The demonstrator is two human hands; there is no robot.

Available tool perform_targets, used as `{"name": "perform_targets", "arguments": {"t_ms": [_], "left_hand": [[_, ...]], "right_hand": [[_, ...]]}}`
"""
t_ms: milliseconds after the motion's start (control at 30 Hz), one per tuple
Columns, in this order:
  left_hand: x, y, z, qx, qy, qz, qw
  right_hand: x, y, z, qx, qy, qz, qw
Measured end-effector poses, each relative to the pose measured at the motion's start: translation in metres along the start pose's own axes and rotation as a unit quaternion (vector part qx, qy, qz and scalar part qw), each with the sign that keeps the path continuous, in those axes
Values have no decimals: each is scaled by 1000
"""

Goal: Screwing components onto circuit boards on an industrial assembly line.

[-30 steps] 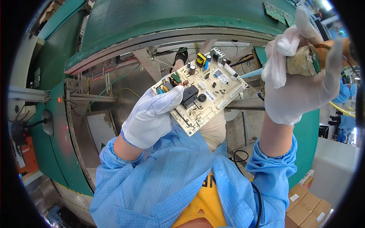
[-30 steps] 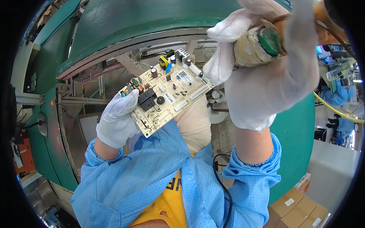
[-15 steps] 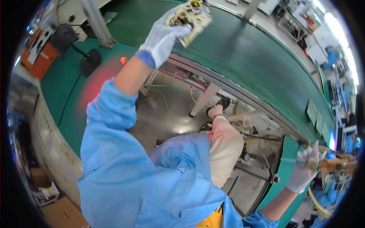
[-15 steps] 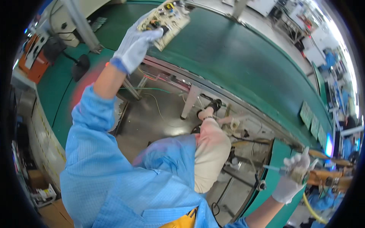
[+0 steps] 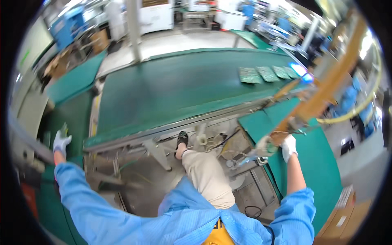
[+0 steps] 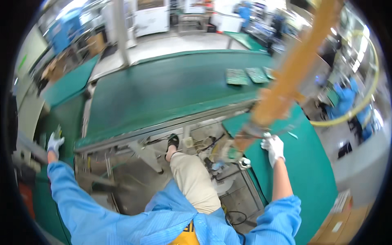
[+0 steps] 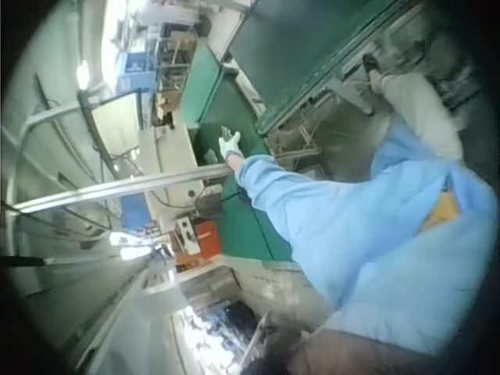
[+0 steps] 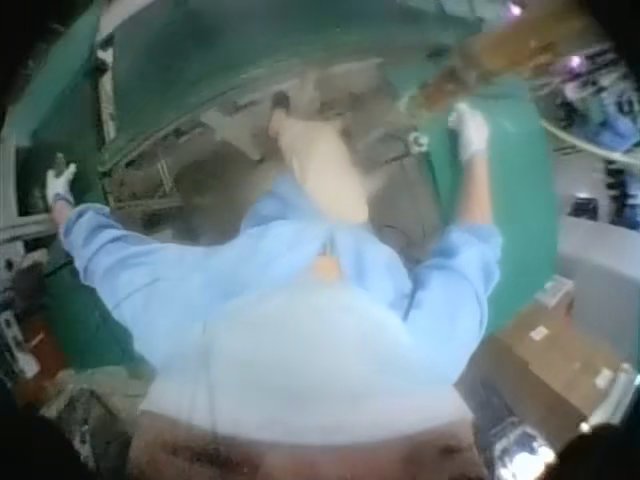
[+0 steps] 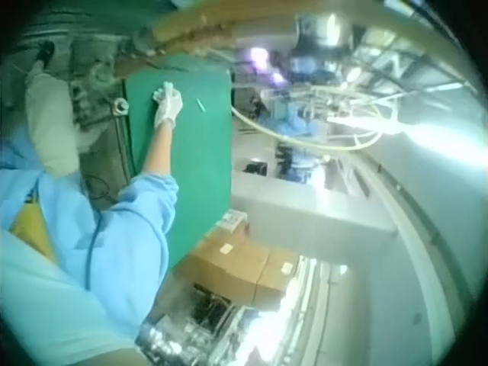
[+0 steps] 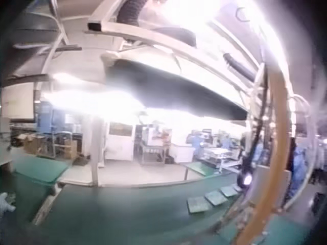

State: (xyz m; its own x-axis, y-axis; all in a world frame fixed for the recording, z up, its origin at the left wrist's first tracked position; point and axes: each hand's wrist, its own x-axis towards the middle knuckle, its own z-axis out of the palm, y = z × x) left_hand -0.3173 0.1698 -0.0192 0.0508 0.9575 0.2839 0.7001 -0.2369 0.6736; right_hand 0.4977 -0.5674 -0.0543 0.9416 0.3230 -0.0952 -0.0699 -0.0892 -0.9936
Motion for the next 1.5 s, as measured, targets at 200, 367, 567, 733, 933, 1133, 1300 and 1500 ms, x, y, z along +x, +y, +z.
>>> {"name": "perform_targets", "arguments": {"t_ms": [200, 367, 567, 733, 933, 1133, 1300, 1500], "left_hand": [[38, 173, 138, 53, -6, -5, 999], [-68, 405, 249, 133, -116, 172, 969], [-129, 540, 402, 101, -312, 390, 861], [-281, 661, 463, -47, -269, 572, 773], [-333, 742, 473, 104, -220, 596, 765], [-345, 756, 522, 94, -233, 592, 766], [-332, 758, 517, 165, -236, 625, 726], [-318, 740, 476, 236, -224, 611, 722]], "right_hand": [[-17, -27, -17, -64, 111, 21, 992], [-26, -20, -17, -437, 161, -110, 878], [-25, -3, -4, -534, 194, -283, 773], [-27, 1, -18, -537, 197, -307, 761], [-24, -10, -1, -512, 174, -299, 786], [-22, -8, -5, -502, 169, -298, 794], [-21, -7, -5, -493, 167, -312, 795], [-22, -3, -9, -498, 172, -315, 789]]}}
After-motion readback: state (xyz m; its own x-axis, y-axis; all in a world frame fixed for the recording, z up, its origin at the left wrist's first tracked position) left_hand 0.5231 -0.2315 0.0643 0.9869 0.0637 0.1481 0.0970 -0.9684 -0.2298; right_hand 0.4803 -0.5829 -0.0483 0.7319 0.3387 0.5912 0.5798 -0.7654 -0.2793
